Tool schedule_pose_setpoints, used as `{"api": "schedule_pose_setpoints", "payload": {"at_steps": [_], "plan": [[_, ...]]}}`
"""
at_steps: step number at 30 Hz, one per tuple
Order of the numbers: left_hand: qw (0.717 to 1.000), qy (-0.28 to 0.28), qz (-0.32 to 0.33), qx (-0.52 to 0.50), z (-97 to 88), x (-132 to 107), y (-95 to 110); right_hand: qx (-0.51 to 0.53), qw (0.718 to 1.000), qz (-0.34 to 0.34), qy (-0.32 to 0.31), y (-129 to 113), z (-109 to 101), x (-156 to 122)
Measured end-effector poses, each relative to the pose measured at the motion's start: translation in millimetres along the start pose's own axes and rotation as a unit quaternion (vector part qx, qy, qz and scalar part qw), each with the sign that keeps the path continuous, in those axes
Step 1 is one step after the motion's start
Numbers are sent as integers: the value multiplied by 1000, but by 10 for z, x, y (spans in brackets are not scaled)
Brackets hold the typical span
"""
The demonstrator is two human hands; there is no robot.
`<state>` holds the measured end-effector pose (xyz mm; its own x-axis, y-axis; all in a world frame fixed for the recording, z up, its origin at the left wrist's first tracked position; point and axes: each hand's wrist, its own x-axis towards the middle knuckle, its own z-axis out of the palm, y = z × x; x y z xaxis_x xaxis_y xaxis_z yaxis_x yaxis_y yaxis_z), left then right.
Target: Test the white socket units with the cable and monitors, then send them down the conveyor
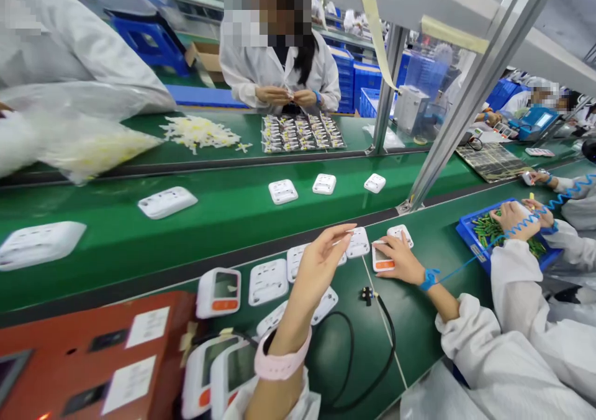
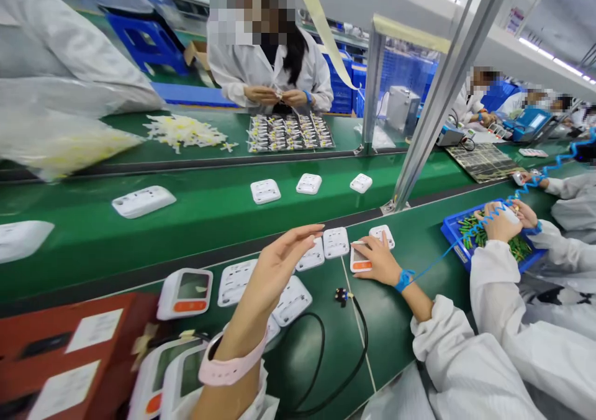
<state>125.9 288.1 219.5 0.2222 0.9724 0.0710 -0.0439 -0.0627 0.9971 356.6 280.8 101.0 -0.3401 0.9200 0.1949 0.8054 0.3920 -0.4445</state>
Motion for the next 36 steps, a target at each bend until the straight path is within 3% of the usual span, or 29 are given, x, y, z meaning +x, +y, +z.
{"api": "schedule_pose_setpoints", "payload": {"at_steps": [5,10,15,24,28,36], "plan": [[998,-35,-9,43,45,26,-86,160,977,-33,134,-427,-263,23],[992,-110,-41,37,51,-2,-83,157,964,-125,173,-898,-609,136],[991,-110,-38,-65,31,-100,86,250,931,-131,234,-1075,-619,184],[986,-93,-57,-125,61,-126,109,454,853,-121,226,-1082,-514,202],[982,-107,-59,-141,87,-126,106,503,838,-106,182,-1063,-525,182],[986,-74,-68,-132,85,-67,87,544,830,-38,114,-1002,-393,174]]}}
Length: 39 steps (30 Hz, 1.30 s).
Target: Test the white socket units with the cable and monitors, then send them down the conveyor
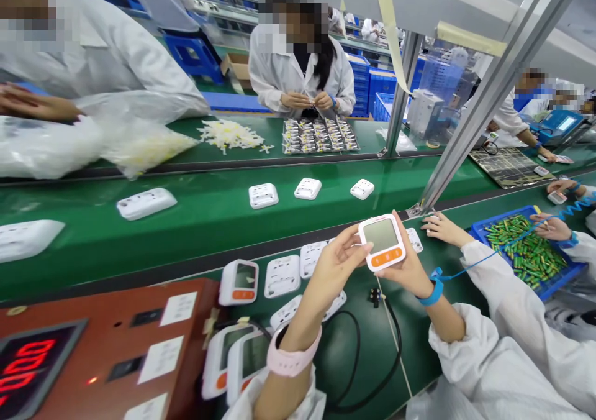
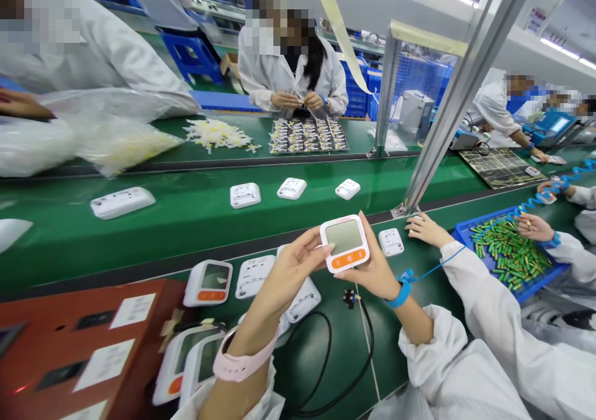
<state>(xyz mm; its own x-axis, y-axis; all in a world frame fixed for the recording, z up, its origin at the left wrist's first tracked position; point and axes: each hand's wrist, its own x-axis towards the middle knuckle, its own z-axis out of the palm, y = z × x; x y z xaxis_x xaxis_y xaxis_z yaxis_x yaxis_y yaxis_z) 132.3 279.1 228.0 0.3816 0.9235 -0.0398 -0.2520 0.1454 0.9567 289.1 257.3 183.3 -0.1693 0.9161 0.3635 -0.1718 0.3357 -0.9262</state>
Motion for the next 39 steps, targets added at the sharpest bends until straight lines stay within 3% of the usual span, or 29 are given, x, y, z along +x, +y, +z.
{"api": "schedule_pose_setpoints", "payload": {"at_steps": [9,12,14,19,23,25,27,28,30,35,39], "plan": [[997,-19,34,60,-7,-25,32,-31,999,-8,-8,23,-23,-37],[983,26,58,171,-31,-12,-17,-90,996,10,-18,72,-33,-71],[958,57,62,276,-58,1,-55,-105,994,21,-22,105,-21,-85],[912,95,35,398,-114,46,-142,50,995,91,-11,186,19,-33],[895,142,14,423,-142,85,-146,151,972,180,2,326,-153,140],[883,164,20,440,-165,88,-118,68,977,203,13,443,-338,298],[875,180,24,449,-195,80,-87,-133,972,191,33,579,-546,501],[876,182,26,447,-209,74,-75,-252,951,174,39,648,-643,615],[881,183,38,434,-231,66,-63,-360,920,149,51,780,-801,852],[898,182,53,397,-244,75,-86,-445,886,91,94,1036,-943,1340],[910,191,73,360,-279,84,-114,-462,879,81,83,1130,-897,1352]]}}
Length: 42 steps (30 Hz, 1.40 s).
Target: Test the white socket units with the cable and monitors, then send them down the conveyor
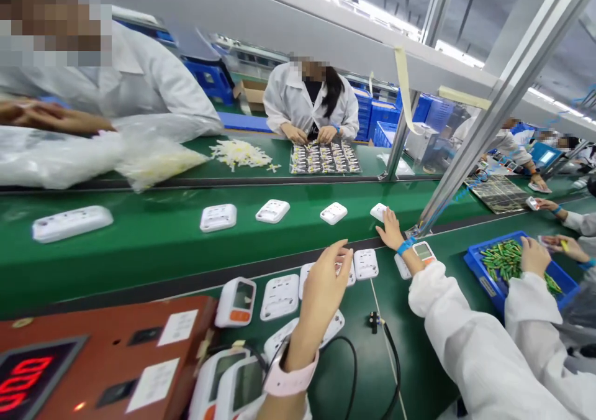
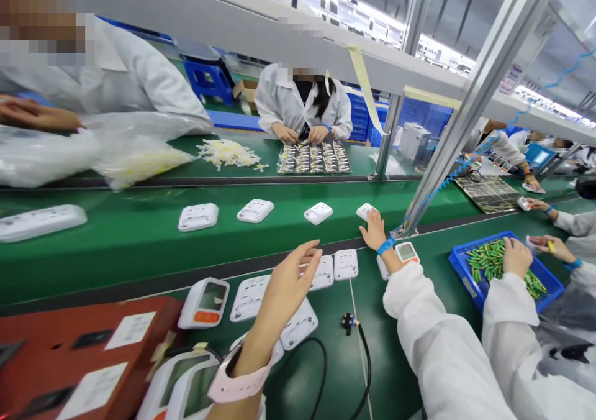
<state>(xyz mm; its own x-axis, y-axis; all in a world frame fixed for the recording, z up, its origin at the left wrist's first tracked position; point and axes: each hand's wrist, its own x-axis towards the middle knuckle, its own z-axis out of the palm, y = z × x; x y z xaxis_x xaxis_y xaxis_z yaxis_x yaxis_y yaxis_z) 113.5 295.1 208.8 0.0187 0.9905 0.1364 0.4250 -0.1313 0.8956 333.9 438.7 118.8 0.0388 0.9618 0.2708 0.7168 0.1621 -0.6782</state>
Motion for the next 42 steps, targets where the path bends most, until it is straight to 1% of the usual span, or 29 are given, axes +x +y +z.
{"api": "schedule_pose_setpoints", "payload": {"at_steps": [1,3,5,9,12,14,16,17,18,20,22,23,25,26,28,30,31,33,36,38,40,42], "plan": [[1000,11,8,-13,-9,2,-9,2,1000,-10,-11,-4,8,-86],[998,40,30,-32,-34,4,-16,13,998,-42,-35,-24,-10,-360],[996,66,43,-43,-62,7,-8,33,995,-73,-63,-61,-69,-733],[993,97,29,-63,-88,18,37,98,978,-115,-146,-159,-198,-1523],[993,83,22,-79,-58,15,68,57,977,-127,-158,-213,-179,-1952],[994,58,20,-88,-21,8,77,44,980,-127,-148,-231,-125,-2102],[995,30,15,-93,20,5,77,95,982,-104,-124,-225,-92,-2140],[995,16,12,-95,43,5,74,139,982,-78,-98,-208,-95,-2122],[995,1,8,-96,69,7,71,184,980,-43,-61,-179,-115,-2084],[995,-25,4,-92,138,16,63,251,966,37,46,-81,-207,-1955],[996,-52,5,-75,250,28,54,261,949,92,153,71,-349,-1779],[995,-68,6,-68,327,33,47,246,944,101,193,162,-424,-1684],[992,-111,11,-59,521,41,25,194,948,90,237,353,-550,-1504],[989,-139,16,-55,633,47,7,168,952,79,243,442,-588,-1430],[979,-196,42,-27,867,69,-43,137,960,64,235,586,-602,-1333],[966,-240,88,39,1086,118,-107,134,966,60,212,663,-552,-1310],[959,-251,109,73,1183,152,-141,148,966,65,202,676,-516,-1320],[949,-257,131,127,1345,227,-204,198,957,82,193,662,-452,-1363],[945,-252,126,169,1519,314,-271,284,938,103,168,598,-405,-1411],[940,-252,124,193,1607,331,-290,320,930,100,149,565,-400,-1410],[935,-253,127,212,1684,324,-290,353,918,102,149,550,-403,-1393],[933,-246,132,226,1753,311,-274,375,905,111,166,544,-407,-1378]]}}
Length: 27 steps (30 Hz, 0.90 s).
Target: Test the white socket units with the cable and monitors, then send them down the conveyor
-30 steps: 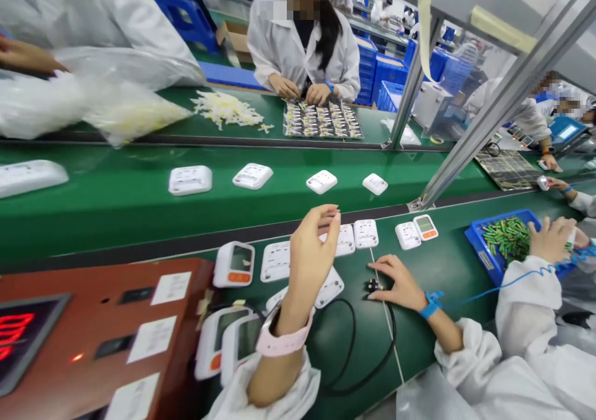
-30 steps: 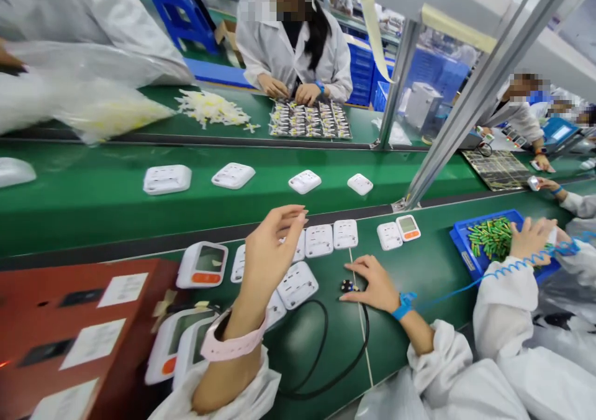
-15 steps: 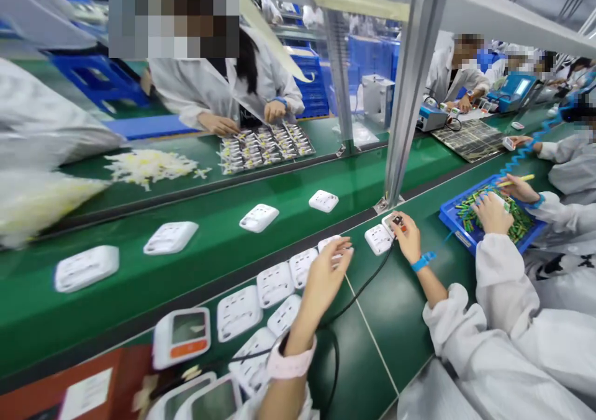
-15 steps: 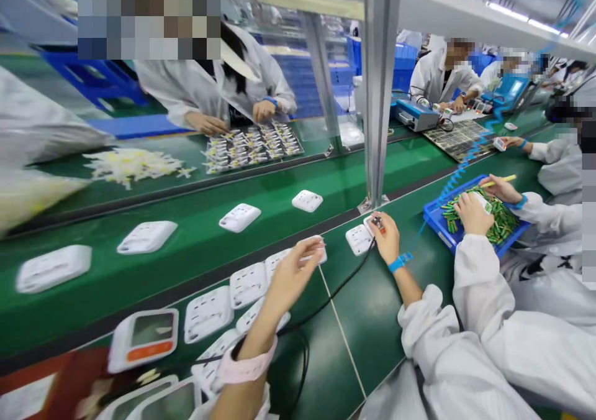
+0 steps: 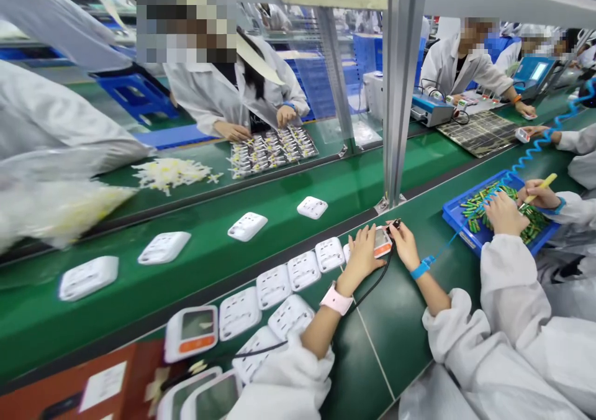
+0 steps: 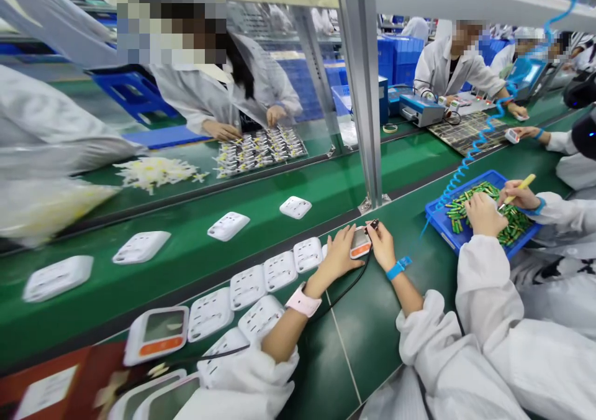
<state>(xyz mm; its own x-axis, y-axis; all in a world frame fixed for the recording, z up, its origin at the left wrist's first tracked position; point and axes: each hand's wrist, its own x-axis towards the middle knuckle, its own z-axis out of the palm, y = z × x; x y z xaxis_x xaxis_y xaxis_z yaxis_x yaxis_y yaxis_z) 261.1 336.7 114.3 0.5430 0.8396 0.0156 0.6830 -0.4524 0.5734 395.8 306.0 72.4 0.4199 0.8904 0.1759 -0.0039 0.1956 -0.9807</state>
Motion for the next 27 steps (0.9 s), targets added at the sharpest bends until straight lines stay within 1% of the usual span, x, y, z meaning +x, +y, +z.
{"api": "schedule_pose_setpoints", "payload": {"at_steps": [3,5,7,9,10,11,12,13,15,17,19,21,23,24,27], "plan": [[999,30,-4,12,12,29,67,23,999,10,28,-28,6,-2],[998,57,-9,15,-51,20,104,42,998,13,41,-65,11,-16],[995,100,-17,-1,-183,-31,129,72,996,17,51,-112,19,-34],[982,164,-37,-83,-372,-125,139,95,994,20,50,-155,32,-56],[968,195,-52,-151,-481,-185,138,99,994,20,44,-172,40,-68],[946,216,-66,-231,-593,-252,135,98,994,19,35,-186,49,-80],[919,224,-78,-315,-704,-324,128,96,995,18,24,-197,60,-93],[889,221,-84,-392,-809,-399,120,97,995,18,14,-205,72,-106],[830,194,-73,-518,-991,-554,101,102,994,26,-6,-222,102,-134],[776,175,-46,-604,-1124,-706,80,111,993,36,-16,-255,148,-162],[738,177,-23,-651,-1213,-843,59,119,992,35,-15,-324,217,-191],[714,188,-5,-674,-1274,-957,36,117,993,22,-26,-439,310,-223],[694,193,12,-693,-1325,-1041,6,102,993,2,-56,-592,426,-254],[678,193,20,-709,-1349,-1071,-13,89,993,-10,-77,-678,490,-269],[615,189,21,-765,-1416,-1114,-80,31,987,-66,-140,-935,700,-309]]}}
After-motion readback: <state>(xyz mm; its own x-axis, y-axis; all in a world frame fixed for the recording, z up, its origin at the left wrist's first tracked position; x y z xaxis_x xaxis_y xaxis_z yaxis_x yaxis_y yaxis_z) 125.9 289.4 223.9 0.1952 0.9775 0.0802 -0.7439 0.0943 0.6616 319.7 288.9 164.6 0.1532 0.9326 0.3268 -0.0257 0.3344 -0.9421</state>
